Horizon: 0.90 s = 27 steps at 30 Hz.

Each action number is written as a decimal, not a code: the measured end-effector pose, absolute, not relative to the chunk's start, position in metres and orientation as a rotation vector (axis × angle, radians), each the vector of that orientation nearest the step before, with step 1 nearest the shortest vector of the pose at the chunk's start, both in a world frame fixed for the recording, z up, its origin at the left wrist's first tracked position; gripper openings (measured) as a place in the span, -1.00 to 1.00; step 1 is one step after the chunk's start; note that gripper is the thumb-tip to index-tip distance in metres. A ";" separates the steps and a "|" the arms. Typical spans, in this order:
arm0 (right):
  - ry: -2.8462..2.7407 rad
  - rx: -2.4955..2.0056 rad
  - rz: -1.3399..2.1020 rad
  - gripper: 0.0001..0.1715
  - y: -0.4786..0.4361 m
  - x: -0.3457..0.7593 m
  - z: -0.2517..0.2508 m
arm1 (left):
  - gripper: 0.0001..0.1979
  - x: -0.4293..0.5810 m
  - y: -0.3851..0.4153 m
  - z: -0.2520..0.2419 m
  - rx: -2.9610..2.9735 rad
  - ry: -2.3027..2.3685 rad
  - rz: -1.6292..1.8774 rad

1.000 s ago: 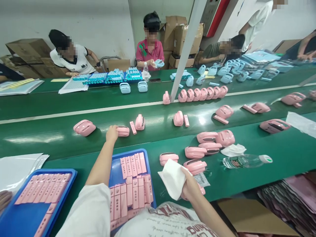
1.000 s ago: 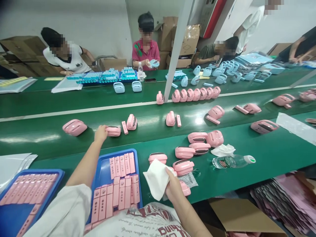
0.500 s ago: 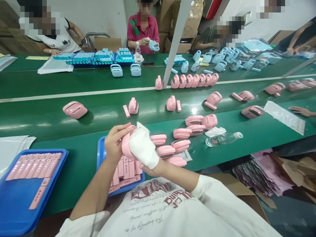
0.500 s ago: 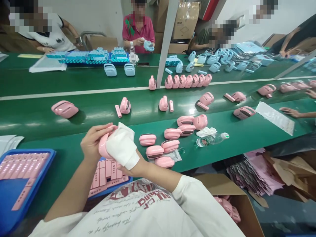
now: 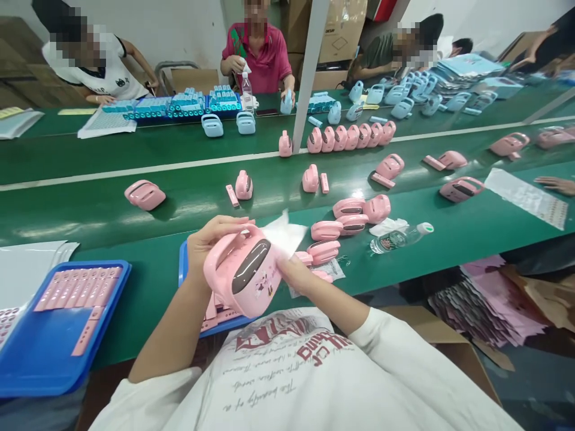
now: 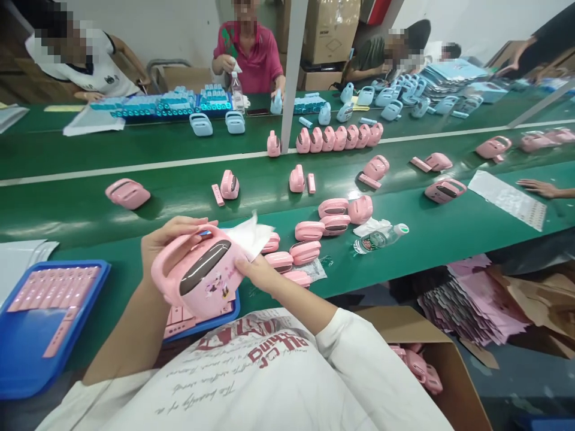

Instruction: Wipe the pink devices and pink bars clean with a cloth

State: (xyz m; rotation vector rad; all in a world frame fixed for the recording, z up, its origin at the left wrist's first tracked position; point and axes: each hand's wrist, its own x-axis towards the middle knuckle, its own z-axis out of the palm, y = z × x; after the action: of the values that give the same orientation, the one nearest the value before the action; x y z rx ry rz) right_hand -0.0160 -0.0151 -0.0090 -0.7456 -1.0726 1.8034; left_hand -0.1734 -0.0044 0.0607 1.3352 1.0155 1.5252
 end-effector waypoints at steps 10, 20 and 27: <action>-0.231 -0.816 1.950 -0.43 -0.026 -0.026 -0.012 | -0.53 -0.181 0.006 0.034 1.056 1.363 1.310; -0.663 -0.708 1.656 -0.33 -0.038 -0.029 0.009 | 0.11 -0.162 -0.051 0.027 1.459 1.440 1.236; -0.937 -0.707 1.672 -0.23 -0.048 -0.019 0.025 | 0.07 -0.168 -0.066 0.049 1.576 1.435 1.317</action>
State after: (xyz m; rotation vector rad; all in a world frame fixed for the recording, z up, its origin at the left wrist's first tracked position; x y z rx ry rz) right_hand -0.0189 -0.0481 0.0252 -0.7074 -0.9372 1.6718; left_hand -0.1680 -0.0656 0.0487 1.5764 1.4350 1.3165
